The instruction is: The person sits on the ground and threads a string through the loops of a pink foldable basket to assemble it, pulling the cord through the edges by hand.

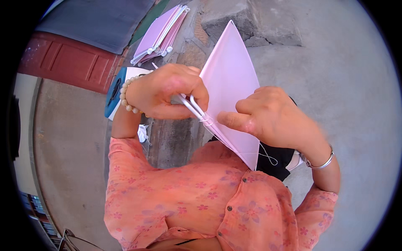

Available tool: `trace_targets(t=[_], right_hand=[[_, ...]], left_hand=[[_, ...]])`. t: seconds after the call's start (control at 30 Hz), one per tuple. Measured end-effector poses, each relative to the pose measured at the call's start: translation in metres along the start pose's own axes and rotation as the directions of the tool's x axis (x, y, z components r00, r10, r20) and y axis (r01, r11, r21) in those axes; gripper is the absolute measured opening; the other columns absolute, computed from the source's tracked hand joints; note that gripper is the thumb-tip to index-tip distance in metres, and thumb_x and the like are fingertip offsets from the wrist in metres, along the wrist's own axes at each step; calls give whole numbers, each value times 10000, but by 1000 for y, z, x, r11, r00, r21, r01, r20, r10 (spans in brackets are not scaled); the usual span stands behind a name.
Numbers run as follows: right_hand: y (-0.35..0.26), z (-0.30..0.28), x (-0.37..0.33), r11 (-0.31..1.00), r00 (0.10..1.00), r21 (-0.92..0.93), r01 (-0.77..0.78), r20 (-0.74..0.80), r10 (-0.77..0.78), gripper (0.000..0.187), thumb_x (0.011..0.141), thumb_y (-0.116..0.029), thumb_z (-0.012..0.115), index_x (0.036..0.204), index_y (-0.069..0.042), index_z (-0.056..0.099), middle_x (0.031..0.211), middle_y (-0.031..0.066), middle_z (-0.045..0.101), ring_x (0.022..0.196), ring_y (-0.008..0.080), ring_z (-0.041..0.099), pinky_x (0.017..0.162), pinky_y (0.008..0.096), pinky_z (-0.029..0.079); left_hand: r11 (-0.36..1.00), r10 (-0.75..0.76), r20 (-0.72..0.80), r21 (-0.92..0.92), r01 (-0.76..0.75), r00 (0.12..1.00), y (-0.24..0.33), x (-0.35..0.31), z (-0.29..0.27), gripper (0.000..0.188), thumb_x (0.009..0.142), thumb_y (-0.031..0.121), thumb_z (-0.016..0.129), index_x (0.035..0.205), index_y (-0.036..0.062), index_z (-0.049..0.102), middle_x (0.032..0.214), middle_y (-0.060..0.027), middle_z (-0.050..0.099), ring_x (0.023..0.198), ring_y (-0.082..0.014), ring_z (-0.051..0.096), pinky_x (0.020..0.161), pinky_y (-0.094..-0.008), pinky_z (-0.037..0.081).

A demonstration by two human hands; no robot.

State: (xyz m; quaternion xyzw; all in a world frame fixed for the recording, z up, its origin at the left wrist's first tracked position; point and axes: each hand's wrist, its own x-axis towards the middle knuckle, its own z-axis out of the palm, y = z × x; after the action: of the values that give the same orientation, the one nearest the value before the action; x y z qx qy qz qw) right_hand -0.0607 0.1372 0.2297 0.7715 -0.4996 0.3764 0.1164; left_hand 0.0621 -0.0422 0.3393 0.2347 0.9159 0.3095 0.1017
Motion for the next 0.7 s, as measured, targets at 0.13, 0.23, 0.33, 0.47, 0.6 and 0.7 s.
trace_targets(t=[0.13,0.23,0.33,0.47,0.6,0.7], right_hand=[[1,-7,-2,995,997,-99,-13,71,20,240,695,-84,574,916,-162,628,528,7,424,465,190,481,426,331,364],[0,-8,-6,996,992,-79,-49,109,57,261,690,-55,598,933,-149,618,550,8,462,490,200,498,453,337,375],[-1,-11,-7,996,991,-77,-54,122,63,262,682,-40,616,926,-135,613,561,11,473,507,212,499,463,339,374],[-2,-12,-7,996,989,-18,-84,123,85,247,702,-21,605,932,-111,607,557,24,464,501,225,489,456,349,366],[-14,-11,-4,994,988,-12,-112,108,113,261,711,-1,587,958,-87,593,555,33,466,484,234,484,438,352,358],[-15,-11,-2,993,988,-6,-116,105,116,277,709,10,582,970,-83,584,558,36,472,482,240,485,434,353,355]], left_hand=[[999,-38,43,21,37,998,-8,9,0,178,686,70,663,839,63,574,709,-56,589,676,-242,552,594,-315,420],[997,40,1,62,-40,999,-12,15,5,198,681,81,646,853,63,551,674,-82,569,661,-258,548,575,-338,402],[989,119,-54,90,-113,991,-7,17,7,208,676,84,638,858,56,543,649,-97,554,625,-274,541,549,-350,394],[988,129,-69,100,-122,989,-7,19,8,223,675,83,632,871,40,537,617,-117,531,565,-286,527,513,-360,387],[987,148,-99,71,-142,984,-7,15,10,224,677,81,628,877,35,537,617,-119,538,563,-272,539,507,-353,389],[994,99,-74,42,-96,992,-5,12,8,230,677,84,628,885,34,541,632,-117,558,576,-260,558,512,-344,401]])
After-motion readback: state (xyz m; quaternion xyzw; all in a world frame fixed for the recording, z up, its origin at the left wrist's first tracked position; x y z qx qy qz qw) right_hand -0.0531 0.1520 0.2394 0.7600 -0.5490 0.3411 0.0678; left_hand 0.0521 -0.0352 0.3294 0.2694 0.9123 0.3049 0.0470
